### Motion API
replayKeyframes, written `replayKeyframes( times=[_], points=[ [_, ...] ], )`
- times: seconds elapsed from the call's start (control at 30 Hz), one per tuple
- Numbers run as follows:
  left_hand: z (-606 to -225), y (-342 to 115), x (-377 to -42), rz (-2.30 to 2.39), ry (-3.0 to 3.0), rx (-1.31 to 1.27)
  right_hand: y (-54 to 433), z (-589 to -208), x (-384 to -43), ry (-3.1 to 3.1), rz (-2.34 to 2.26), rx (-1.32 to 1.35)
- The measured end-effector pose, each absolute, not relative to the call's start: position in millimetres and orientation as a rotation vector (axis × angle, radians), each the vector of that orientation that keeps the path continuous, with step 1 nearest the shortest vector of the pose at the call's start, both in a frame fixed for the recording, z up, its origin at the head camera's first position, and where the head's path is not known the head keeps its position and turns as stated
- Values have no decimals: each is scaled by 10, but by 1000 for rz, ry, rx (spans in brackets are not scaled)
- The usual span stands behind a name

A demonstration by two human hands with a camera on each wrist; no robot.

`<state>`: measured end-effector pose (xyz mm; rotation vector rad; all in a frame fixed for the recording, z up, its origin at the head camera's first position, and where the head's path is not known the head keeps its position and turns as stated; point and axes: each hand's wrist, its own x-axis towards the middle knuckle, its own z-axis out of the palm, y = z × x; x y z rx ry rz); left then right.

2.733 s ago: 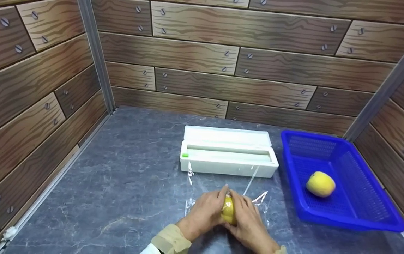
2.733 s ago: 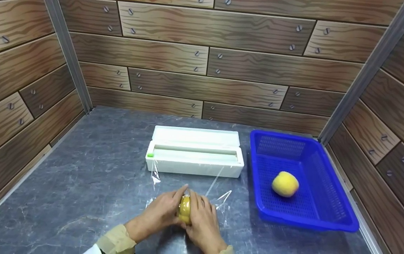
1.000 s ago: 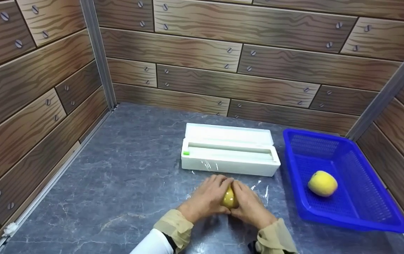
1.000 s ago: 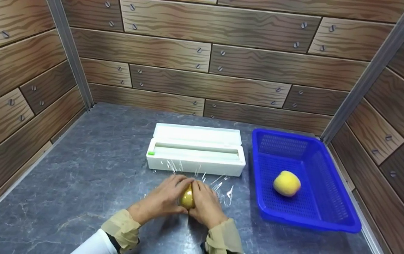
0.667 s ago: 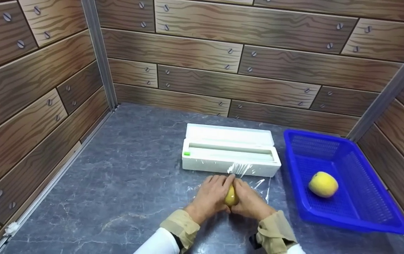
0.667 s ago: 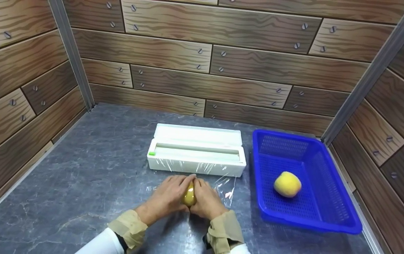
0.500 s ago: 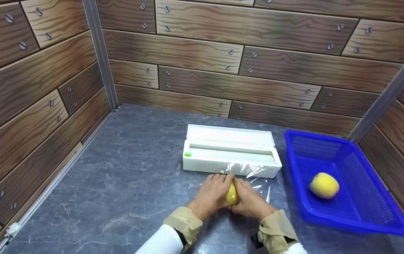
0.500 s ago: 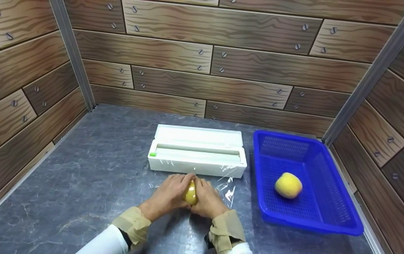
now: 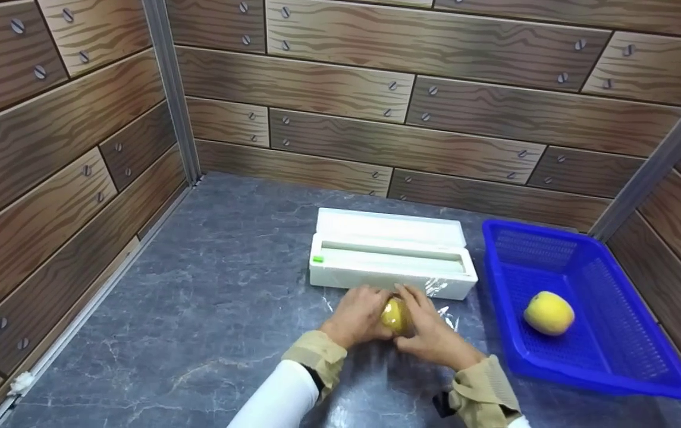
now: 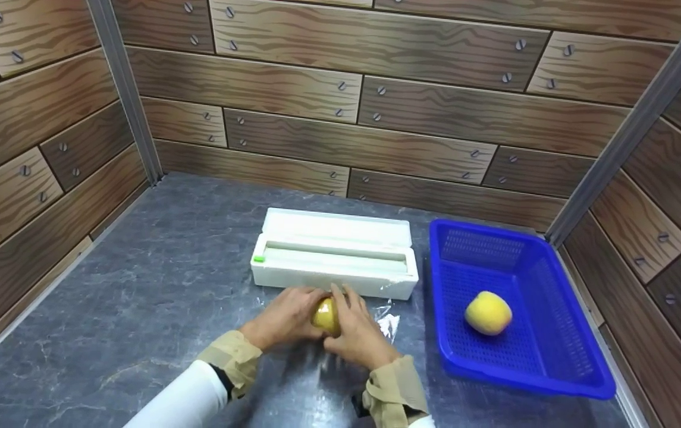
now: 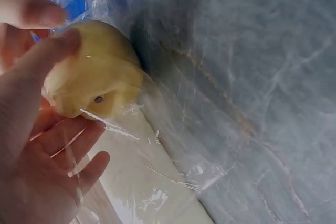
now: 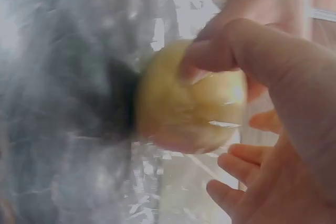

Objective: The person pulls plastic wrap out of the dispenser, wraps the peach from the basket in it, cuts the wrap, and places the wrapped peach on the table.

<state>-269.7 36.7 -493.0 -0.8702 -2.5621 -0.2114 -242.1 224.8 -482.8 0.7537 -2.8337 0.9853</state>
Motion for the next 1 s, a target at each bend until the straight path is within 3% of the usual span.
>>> replayKeyframes(
  times=[0.27,1.0],
  points=[
    [-4859,378,-2858,-403,-2751,-793,2270,-4862,-2375,-2762,954,609],
    [-5054,228,-2820,-997,-2714,-766,2208,-4987,-2346,-2587,725,686]
  ],
)
